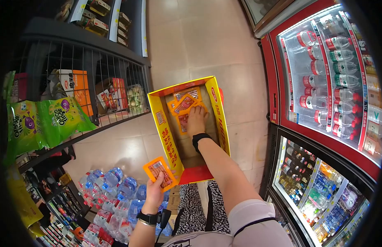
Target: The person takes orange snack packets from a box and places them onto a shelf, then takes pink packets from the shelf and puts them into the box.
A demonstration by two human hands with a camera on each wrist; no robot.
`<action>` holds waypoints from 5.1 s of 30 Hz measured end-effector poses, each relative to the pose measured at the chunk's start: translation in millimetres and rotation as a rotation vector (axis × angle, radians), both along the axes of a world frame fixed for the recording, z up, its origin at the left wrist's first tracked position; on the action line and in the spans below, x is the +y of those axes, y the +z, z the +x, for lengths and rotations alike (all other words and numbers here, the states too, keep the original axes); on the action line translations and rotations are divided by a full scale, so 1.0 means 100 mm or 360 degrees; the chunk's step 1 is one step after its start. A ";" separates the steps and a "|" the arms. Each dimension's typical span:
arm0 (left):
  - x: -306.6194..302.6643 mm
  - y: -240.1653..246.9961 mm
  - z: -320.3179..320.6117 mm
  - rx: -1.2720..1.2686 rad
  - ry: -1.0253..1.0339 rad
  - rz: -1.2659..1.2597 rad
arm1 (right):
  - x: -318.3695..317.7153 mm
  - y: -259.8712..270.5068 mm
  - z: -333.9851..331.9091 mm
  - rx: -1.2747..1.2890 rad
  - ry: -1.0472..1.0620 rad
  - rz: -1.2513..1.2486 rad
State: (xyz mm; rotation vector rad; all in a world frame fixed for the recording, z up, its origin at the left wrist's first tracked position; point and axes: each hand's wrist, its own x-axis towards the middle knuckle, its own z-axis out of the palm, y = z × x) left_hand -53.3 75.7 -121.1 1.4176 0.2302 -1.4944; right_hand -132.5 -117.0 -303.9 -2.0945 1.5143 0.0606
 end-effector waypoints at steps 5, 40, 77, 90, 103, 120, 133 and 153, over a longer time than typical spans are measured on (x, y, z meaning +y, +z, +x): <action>0.12 -0.06 -0.01 0.0013 0.0140 0.0065 | 0.06 -0.19 -0.02 0.0311 0.0042 0.0021; -0.22 1.76 -0.14 -0.0124 -0.0044 -0.0720 | 0.62 3.56 -0.59 -0.1531 0.0129 0.0832; 0.98 2.58 0.36 -0.0731 0.0301 -0.1189 | 1.54 4.46 0.47 -0.1883 0.0804 0.0694; 2.56 2.65 1.22 -0.1034 -0.0365 -0.0953 | 2.65 5.03 1.25 -0.1089 0.1937 0.0202; 3.14 2.73 1.43 -0.1292 -0.0143 -0.0822 | 3.14 5.10 1.51 -0.1159 0.1848 0.0080; 2.00 2.93 2.36 -0.1729 -0.0586 -0.1171 | 2.29 5.62 1.85 -0.1270 0.1617 -0.0138; 0.57 4.09 2.95 -0.2633 -0.0299 -0.1472 | 1.33 7.30 2.05 -0.1558 0.1154 -0.1882; 0.09 4.24 3.27 -0.2996 -0.0728 -0.1364 | 0.94 7.42 3.17 0.0046 0.0880 -0.1673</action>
